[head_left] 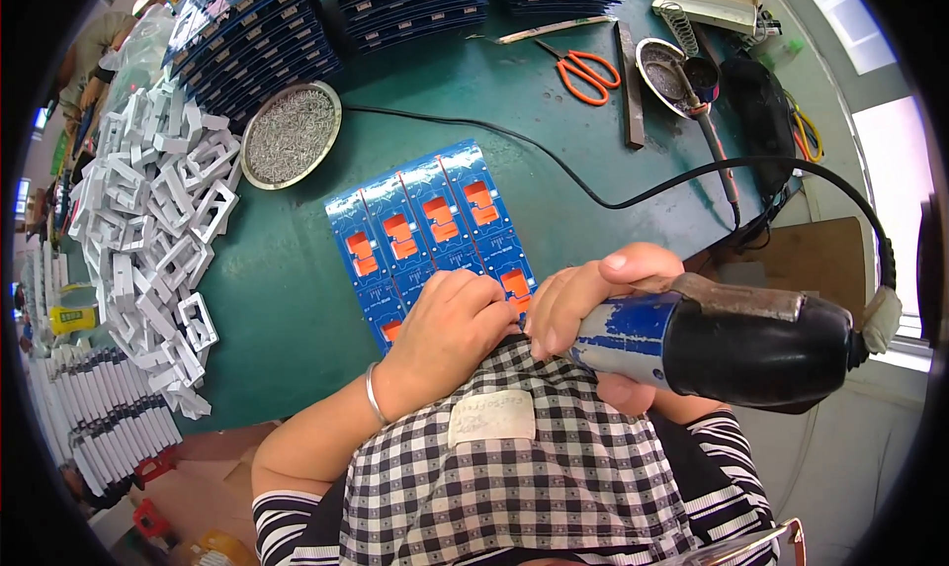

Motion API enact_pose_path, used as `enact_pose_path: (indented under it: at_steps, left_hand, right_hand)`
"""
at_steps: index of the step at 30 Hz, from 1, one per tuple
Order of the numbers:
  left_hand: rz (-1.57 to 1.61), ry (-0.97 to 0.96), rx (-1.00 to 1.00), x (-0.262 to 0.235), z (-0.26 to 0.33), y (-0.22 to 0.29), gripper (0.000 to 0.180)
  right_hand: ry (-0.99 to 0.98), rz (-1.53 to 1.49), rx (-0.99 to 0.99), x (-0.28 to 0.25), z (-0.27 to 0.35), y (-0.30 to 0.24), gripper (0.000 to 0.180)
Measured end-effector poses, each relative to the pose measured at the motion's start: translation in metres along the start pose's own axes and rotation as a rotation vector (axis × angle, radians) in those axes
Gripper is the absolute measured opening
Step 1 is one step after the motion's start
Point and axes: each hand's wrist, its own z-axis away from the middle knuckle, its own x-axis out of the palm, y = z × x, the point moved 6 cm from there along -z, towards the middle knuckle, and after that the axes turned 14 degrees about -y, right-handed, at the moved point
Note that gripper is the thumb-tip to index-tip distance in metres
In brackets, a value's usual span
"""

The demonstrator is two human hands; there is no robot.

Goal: The person assembles small electrical components onto a circuit board using an electric screwdriver to secure them with screws.

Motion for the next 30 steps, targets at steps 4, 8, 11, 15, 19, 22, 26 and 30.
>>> enact_pose_path:
  at_steps: [4,8,11,15,19,22,26,30]
  left_hand:
    - [0.02,0.011,-0.008,0.0,0.002,-0.004,0.017]
    - [0.148,-0.016,0.017,-0.016,0.005,-0.009,0.016]
    - [0.003,0.141,-0.015,-0.064,0.004,-0.02,0.013]
    - [-0.098,0.306,-0.184,-0.126,0.007,-0.066,0.009]
    - [-0.171,0.334,-0.297,-0.153,0.012,-0.129,0.011]
    - [-0.312,0.279,-0.451,-0.154,0.021,-0.167,0.012]
    - [-0.435,0.24,-0.53,-0.151,0.019,-0.188,0.012]
    - [-0.461,0.14,-0.603,-0.152,0.009,-0.185,0.008]
  right_hand:
    - [0.002,0.026,0.049,0.007,-0.001,0.002,0.068]
    - [-0.009,0.018,0.108,0.015,-0.002,0.001,0.064]
    - [0.003,0.035,0.179,0.012,-0.002,0.0,0.064]
    - [-0.028,0.066,0.204,0.011,-0.008,0.005,0.058]
    - [-0.001,0.048,0.197,0.012,-0.01,0.007,0.059]
    - [-0.071,0.049,0.172,0.014,-0.008,0.016,0.059]
    - [-0.122,0.05,0.221,0.02,-0.014,0.01,0.059]
    - [0.005,0.0,0.173,0.008,-0.006,0.018,0.067]
